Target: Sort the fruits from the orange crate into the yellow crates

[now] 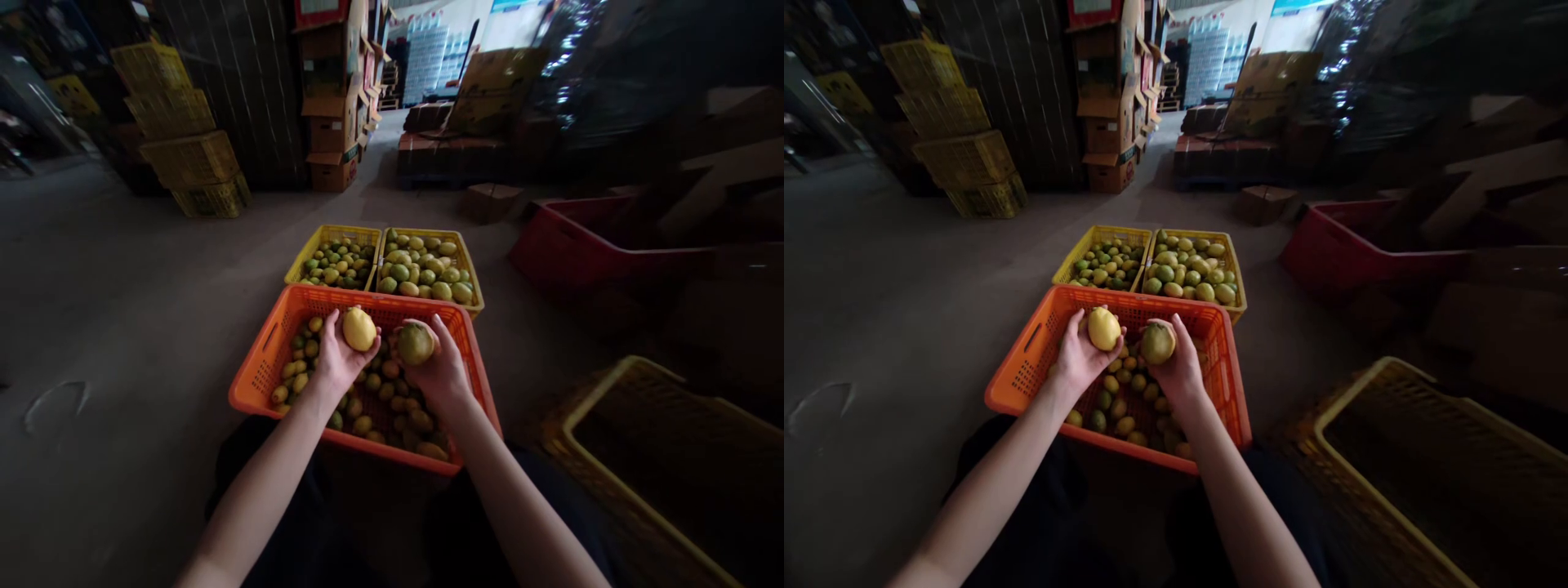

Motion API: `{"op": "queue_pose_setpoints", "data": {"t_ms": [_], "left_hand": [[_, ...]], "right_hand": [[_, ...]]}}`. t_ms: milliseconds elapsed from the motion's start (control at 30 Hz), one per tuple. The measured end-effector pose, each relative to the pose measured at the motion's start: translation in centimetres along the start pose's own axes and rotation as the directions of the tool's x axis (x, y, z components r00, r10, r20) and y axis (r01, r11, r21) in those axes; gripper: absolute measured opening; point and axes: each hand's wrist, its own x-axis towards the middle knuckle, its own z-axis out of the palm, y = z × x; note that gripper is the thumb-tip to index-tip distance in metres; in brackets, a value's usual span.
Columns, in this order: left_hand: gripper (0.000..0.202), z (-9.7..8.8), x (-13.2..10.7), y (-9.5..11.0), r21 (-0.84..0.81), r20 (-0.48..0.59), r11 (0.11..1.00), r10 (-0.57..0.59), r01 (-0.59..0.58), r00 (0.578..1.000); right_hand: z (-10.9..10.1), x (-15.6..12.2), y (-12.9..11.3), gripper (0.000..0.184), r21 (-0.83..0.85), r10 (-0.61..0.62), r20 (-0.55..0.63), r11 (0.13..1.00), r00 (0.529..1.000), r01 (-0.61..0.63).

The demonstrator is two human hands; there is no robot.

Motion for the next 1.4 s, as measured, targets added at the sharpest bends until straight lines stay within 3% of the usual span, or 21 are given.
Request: {"op": "queue_pose_setpoints", "data": {"t_ms": [167,333,567,767,900,967,1133,1400], "left_hand": [[0.048,0.0,-0.3,-0.3,0.283,0.111,0.955,0.057,-0.087,0.992],[0.052,0.0,-0.2,-0.5,0.378,0.111,0.923,0.041,-0.080,0.993],[0.041,0.3,-0.2,0.3,0.246,-0.040,0.967,-0.057,0.065,0.998],[0.044,0.1,-0.1,0.4,0.067,0.071,0.993,-0.104,0.100,0.992],[0.046,0.3,-0.3,-0.9,-0.210,0.108,0.966,-0.130,0.151,0.986],[0.046,0.4,-0.2,-1.8,-0.267,0.134,0.954,-0.105,0.138,0.985],[0.048,0.6,0.9,-3.3,-0.221,0.229,0.971,-0.040,0.092,0.973],[0.048,1.7,1.3,-3.9,-0.149,0.273,0.987,-0.021,0.064,0.962]], "right_hand": [[0.0,-0.1,0.7,0.035,-0.200,-0.184,0.028,0.962,0.983,0.186],[0.1,-0.1,0.7,0.035,-0.224,-0.220,0.023,0.949,0.975,0.219],[0.2,-0.1,0.1,0.028,0.002,0.031,0.187,0.999,0.982,-0.032],[-0.7,0.5,0.2,0.026,0.151,0.091,0.217,0.981,0.972,-0.125],[-0.7,0.3,0.1,0.021,0.260,0.095,0.164,0.956,0.982,-0.135],[-0.6,0.1,0.0,0.022,0.296,0.093,0.138,0.946,0.986,-0.131],[-0.6,0.0,-0.4,0.021,0.339,0.066,0.099,0.936,0.993,-0.096],[-0.7,-0.5,-1.4,0.026,0.375,0.027,0.052,0.926,0.998,-0.045]]}}
